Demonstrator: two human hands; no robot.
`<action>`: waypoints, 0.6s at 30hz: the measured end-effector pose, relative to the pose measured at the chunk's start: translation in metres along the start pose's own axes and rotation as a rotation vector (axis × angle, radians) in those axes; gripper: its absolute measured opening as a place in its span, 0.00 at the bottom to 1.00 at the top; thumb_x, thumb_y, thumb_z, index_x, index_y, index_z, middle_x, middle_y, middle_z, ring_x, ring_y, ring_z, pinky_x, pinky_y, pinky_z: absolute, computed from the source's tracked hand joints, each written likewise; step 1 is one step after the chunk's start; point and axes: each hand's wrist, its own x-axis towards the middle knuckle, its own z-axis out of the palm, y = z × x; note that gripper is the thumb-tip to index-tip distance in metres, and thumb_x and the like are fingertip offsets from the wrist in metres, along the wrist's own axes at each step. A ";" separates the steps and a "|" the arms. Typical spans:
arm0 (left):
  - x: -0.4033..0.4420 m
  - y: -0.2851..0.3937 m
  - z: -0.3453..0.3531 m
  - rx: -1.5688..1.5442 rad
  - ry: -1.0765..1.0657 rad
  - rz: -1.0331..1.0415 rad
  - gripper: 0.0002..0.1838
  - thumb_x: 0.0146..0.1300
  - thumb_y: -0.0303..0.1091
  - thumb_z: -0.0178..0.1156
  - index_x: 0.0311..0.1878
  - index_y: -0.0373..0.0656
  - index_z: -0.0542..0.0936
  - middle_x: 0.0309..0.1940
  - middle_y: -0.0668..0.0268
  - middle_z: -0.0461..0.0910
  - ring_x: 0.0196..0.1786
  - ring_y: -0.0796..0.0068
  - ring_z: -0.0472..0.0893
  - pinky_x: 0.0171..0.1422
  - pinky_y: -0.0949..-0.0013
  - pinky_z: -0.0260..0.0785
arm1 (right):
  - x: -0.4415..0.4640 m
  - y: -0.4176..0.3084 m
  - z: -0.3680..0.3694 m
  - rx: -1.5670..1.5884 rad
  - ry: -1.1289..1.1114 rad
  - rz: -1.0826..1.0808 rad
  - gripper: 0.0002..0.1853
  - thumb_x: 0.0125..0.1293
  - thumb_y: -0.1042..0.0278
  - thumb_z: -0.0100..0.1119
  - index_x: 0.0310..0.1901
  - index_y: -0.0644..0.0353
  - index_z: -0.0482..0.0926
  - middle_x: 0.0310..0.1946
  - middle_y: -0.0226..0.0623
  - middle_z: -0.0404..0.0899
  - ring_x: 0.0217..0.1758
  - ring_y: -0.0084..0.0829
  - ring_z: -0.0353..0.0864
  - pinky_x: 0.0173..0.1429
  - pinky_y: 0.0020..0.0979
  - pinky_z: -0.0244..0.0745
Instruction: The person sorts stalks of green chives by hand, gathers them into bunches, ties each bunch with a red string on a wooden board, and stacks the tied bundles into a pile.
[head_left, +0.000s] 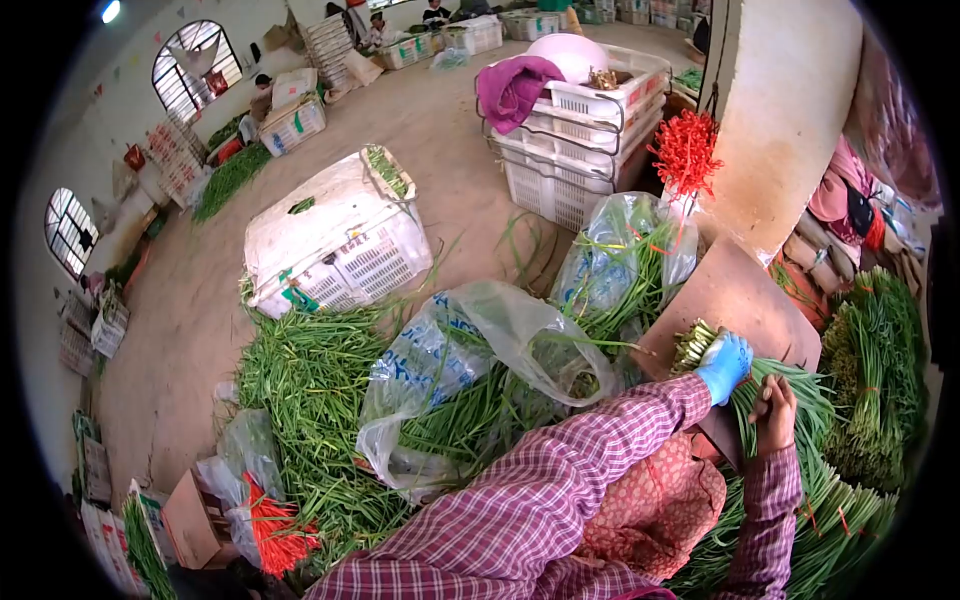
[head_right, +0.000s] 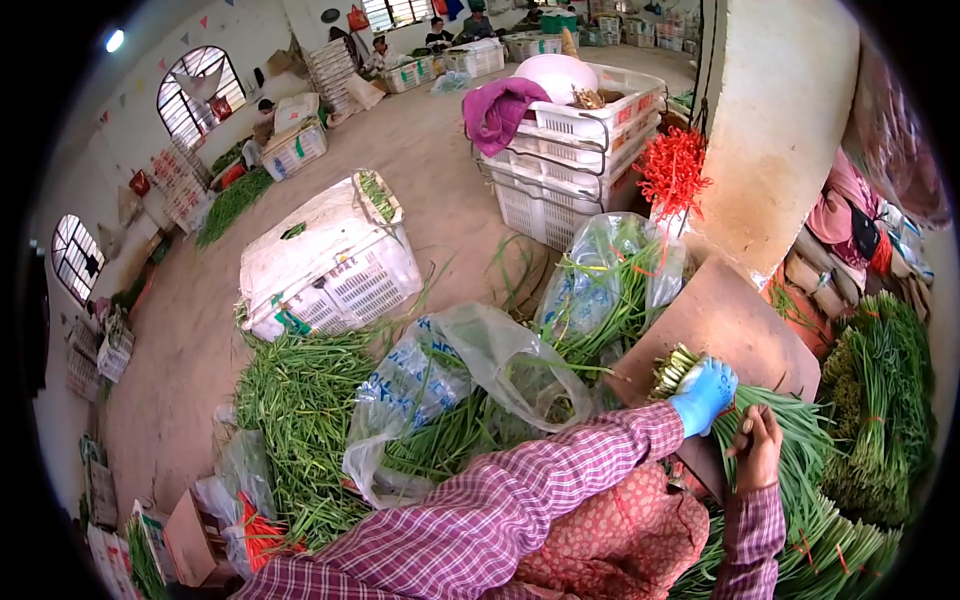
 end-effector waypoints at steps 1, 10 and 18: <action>0.001 0.000 0.004 0.001 0.049 -0.007 0.43 0.31 0.53 0.77 0.51 0.40 0.73 0.46 0.62 0.76 0.51 0.67 0.76 0.59 0.66 0.64 | -0.006 0.006 -0.003 0.052 -0.002 0.022 0.05 0.69 0.66 0.50 0.36 0.55 0.70 0.21 0.20 0.64 0.17 0.13 0.60 0.14 0.19 0.64; -0.003 -0.005 0.010 0.026 0.196 0.050 0.51 0.30 0.55 0.77 0.61 0.46 0.67 0.42 0.63 0.79 0.47 0.65 0.79 0.52 0.61 0.70 | -0.018 -0.006 0.018 -0.034 0.153 0.156 0.06 0.68 0.63 0.52 0.42 0.53 0.71 0.20 0.21 0.61 0.16 0.17 0.58 0.17 0.24 0.57; -0.002 -0.008 0.001 -0.036 0.048 0.046 0.47 0.34 0.51 0.75 0.62 0.49 0.67 0.48 0.61 0.76 0.54 0.61 0.75 0.59 0.56 0.66 | -0.025 -0.005 0.029 -1.718 0.157 0.136 0.19 0.59 0.46 0.59 0.38 0.54 0.83 0.34 0.46 0.83 0.41 0.45 0.83 0.44 0.45 0.77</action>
